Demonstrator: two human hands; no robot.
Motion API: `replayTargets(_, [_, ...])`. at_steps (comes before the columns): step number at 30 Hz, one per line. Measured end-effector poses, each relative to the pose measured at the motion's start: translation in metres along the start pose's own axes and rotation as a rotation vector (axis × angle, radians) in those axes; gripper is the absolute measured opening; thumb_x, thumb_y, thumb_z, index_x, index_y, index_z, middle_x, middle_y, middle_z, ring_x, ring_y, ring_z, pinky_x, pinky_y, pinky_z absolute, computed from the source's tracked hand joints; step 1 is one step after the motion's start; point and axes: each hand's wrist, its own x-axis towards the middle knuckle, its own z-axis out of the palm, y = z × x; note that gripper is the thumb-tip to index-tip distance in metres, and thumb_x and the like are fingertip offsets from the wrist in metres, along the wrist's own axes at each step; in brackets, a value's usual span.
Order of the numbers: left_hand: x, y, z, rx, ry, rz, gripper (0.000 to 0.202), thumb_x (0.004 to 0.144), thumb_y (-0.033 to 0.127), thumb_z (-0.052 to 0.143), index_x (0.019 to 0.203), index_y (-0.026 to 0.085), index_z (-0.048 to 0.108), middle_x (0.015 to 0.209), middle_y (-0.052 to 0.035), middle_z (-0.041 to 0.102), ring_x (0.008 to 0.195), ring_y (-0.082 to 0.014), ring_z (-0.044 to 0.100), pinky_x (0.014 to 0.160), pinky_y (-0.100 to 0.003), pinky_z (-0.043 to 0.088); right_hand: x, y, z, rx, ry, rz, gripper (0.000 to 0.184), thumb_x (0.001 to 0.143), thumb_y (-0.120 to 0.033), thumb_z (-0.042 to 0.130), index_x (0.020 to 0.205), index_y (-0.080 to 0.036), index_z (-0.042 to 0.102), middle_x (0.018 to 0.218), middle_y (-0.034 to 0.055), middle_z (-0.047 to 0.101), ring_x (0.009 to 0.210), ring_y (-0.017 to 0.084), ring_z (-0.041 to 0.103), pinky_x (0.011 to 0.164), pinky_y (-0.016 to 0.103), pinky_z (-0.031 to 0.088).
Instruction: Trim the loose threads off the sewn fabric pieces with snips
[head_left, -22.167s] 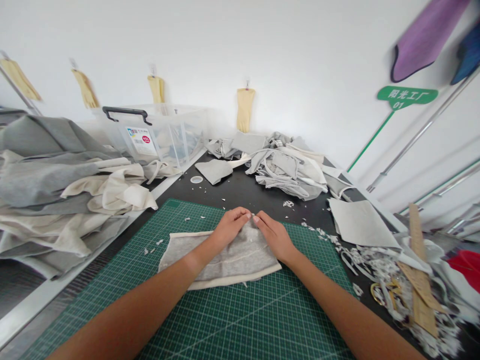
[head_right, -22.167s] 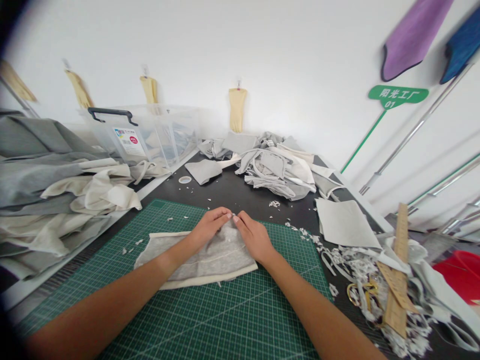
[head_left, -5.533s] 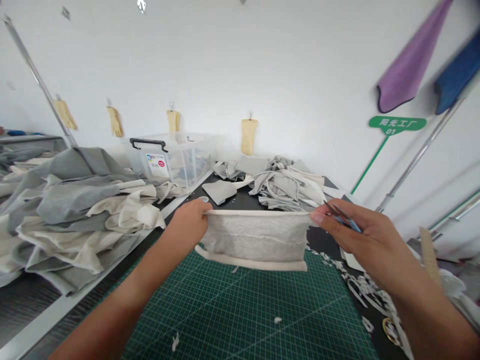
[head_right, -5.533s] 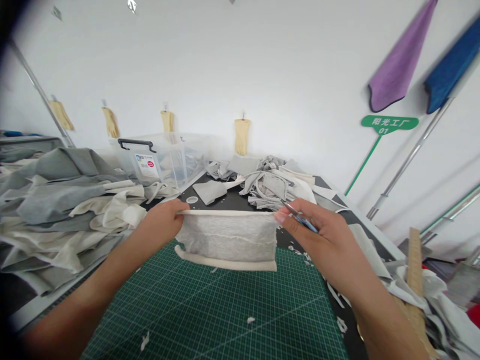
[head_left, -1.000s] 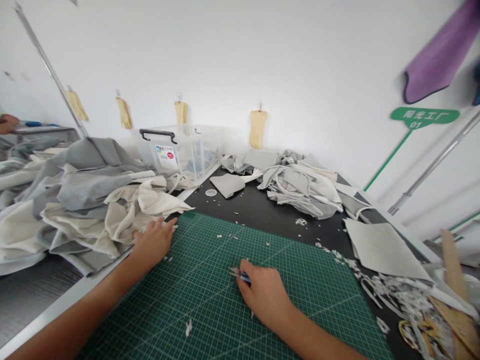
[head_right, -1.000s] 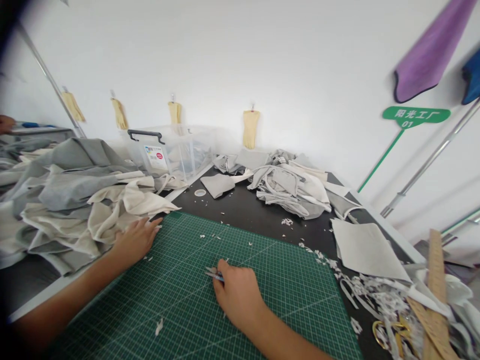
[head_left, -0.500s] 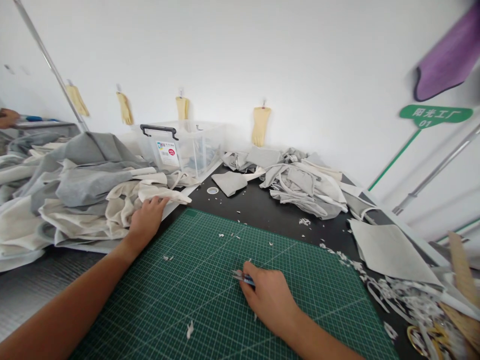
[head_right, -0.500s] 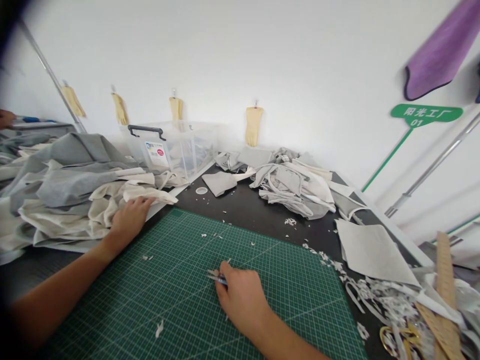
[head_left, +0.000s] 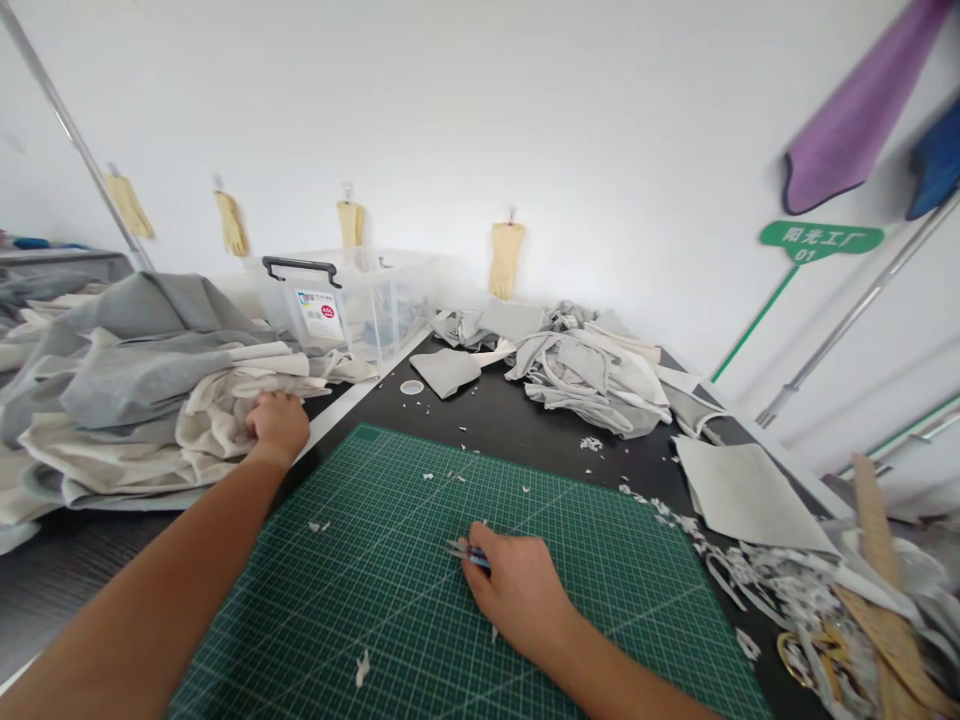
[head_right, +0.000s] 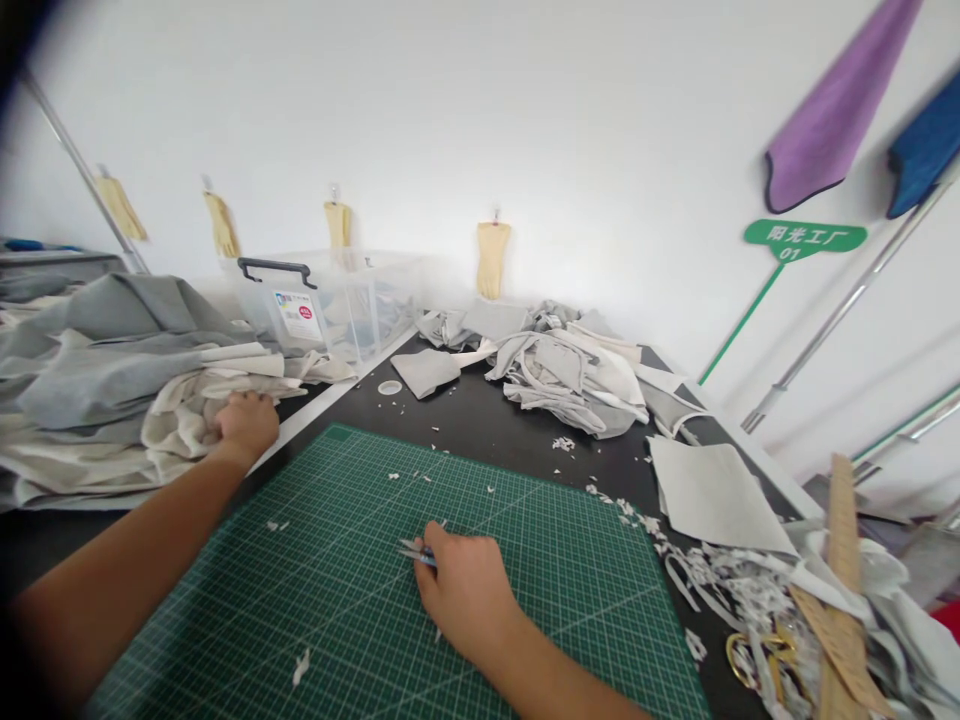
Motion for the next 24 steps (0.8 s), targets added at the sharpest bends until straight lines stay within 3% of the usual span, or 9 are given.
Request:
replayTargets(4, [-0.024,0.048,-0.003,0.025,0.073,-0.151,0.046,0.097,0.014,0.029,0.133,-0.004,0.052,0.138,-0.0362,0.044,0.127,-0.0511,0.039,0.082,-0.062,0.045,0.005,-0.004,-0.001,-0.010,-0.002,0.005,0.014,0.100,-0.028,0.048,0.092,-0.024,0.059,0.081,-0.0023,0.075,0.073,0.016,0.071,0.063,0.025,0.034])
replayTargets(5, [-0.032,0.062,-0.006,0.023,0.113,-0.128,0.048,0.096,0.014,0.028,0.135,-0.004,0.050,0.139,-0.0373,0.042,0.129,-0.0532,0.037,0.082,-0.065,0.044,0.006,-0.005,-0.001,-0.008,-0.001,0.002,0.013,0.099,-0.027,0.048,0.093,-0.024,0.059,0.082,-0.0025,0.076,0.074,0.016,0.071,0.063,0.025,0.034])
replayTargets(7, [-0.046,0.093,-0.015,-0.050,0.157,0.036,0.049,0.095,0.015,0.033,0.138,0.001,0.051,0.139,-0.0345,0.045,0.128,-0.0526,0.039,0.085,-0.068,0.042,0.007,-0.005,-0.002,0.000,0.002,-0.003,0.011,0.098,-0.025,0.049,0.094,-0.024,0.060,0.085,-0.0028,0.076,0.075,0.016,0.072,0.064,0.025,0.034])
replayTargets(8, [-0.051,0.110,-0.020,-0.105,0.125,0.104,0.046,0.093,0.016,0.038,0.135,0.005,0.054,0.135,-0.0321,0.048,0.125,-0.0504,0.043,0.086,-0.068,0.042,0.007,-0.005,-0.002,0.007,0.001,-0.004,0.011,0.098,-0.024,0.050,0.095,-0.024,0.060,0.086,-0.0028,0.076,0.076,0.017,0.072,0.065,0.025,0.035])
replayTargets(12, [-0.050,0.175,-0.034,-0.250,0.033,0.371,0.038,0.096,0.025,0.044,0.130,0.014,0.058,0.131,-0.0244,0.052,0.120,-0.0396,0.050,0.089,-0.056,0.048,0.007,-0.006,-0.004,0.018,-0.012,0.009,0.011,0.097,-0.023,0.050,0.096,-0.024,0.061,0.088,-0.0015,0.077,0.078,0.017,0.072,0.065,0.025,0.034])
replayTargets(15, [-0.042,0.211,-0.031,-0.299,-0.004,0.491,0.042,0.098,0.032,0.048,0.137,0.019,0.051,0.133,-0.0210,0.053,0.125,-0.0364,0.048,0.091,-0.050,0.048,0.007,-0.005,-0.004,0.018,0.010,0.008,0.010,0.096,-0.023,0.051,0.092,-0.024,0.060,0.085,-0.0026,0.076,0.075,0.016,0.071,0.063,0.025,0.032])
replayTargets(19, [-0.035,0.235,-0.016,-0.306,0.047,0.476,0.040,0.100,0.031,0.045,0.136,0.014,0.051,0.130,-0.0225,0.055,0.123,-0.0376,0.049,0.094,-0.053,0.045,0.007,-0.004,-0.002,0.030,0.048,-0.001,0.008,0.095,-0.023,0.053,0.091,-0.024,0.059,0.083,-0.0045,0.075,0.073,0.015,0.070,0.061,0.026,0.029])
replayTargets(24, [-0.024,0.242,-0.008,-0.309,0.104,0.435,0.034,0.100,0.016,0.032,0.120,0.010,0.060,0.126,-0.0240,0.057,0.122,-0.0371,0.050,0.096,-0.054,0.043,0.011,0.000,0.000,0.037,0.048,0.005,0.008,0.095,-0.024,0.054,0.091,-0.024,0.060,0.082,-0.0040,0.075,0.073,0.015,0.070,0.062,0.026,0.028])
